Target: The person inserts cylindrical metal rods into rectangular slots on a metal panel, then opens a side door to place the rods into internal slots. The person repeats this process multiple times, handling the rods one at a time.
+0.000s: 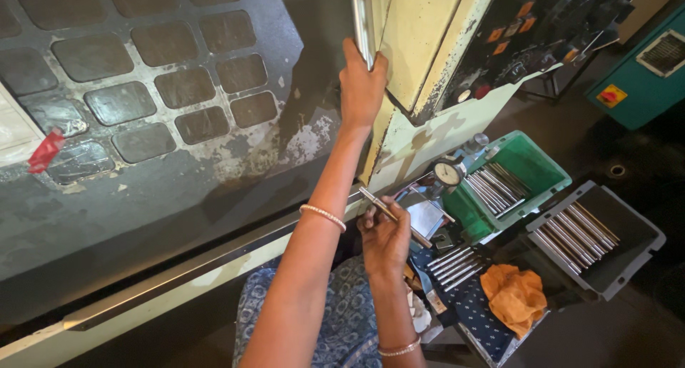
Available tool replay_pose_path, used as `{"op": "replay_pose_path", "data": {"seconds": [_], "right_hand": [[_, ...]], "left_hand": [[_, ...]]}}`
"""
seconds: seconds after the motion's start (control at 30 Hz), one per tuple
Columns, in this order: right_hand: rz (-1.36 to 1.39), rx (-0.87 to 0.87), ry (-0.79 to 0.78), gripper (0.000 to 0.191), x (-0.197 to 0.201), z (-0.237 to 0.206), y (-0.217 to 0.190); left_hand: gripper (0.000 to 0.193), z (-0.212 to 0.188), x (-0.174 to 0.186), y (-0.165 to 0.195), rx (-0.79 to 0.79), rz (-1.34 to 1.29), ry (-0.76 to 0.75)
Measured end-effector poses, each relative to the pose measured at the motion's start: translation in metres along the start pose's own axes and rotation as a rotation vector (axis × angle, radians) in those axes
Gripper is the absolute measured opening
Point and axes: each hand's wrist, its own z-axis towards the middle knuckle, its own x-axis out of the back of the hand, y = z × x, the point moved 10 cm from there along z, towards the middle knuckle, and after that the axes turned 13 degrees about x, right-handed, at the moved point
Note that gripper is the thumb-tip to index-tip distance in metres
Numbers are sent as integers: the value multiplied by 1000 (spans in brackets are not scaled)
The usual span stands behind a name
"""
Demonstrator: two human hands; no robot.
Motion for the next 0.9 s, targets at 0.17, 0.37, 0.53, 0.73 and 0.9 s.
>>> {"op": "replay_pose_path", "data": {"seconds": [0.17,0.37,0.53,0.73,0.9], "right_hand": [[-4,9,-21,26,-2,-2,-1],[-15,17,-22,25,-1,-2,-2],[-6,0,-9,27,4,0,0],[-4,-19,9,26,10,1,5],[10,-40,37,26,12,2,10]], "left_hand": [[41,1,0,0,3,-13,-4],[41,2,-1,-1,-20,-21,6],[40,4,-3,-6,-11,-60,-11],[44,3,-3,-5,-28,-19,19],[44,3,-5,-5,-12,-31,0]]}}
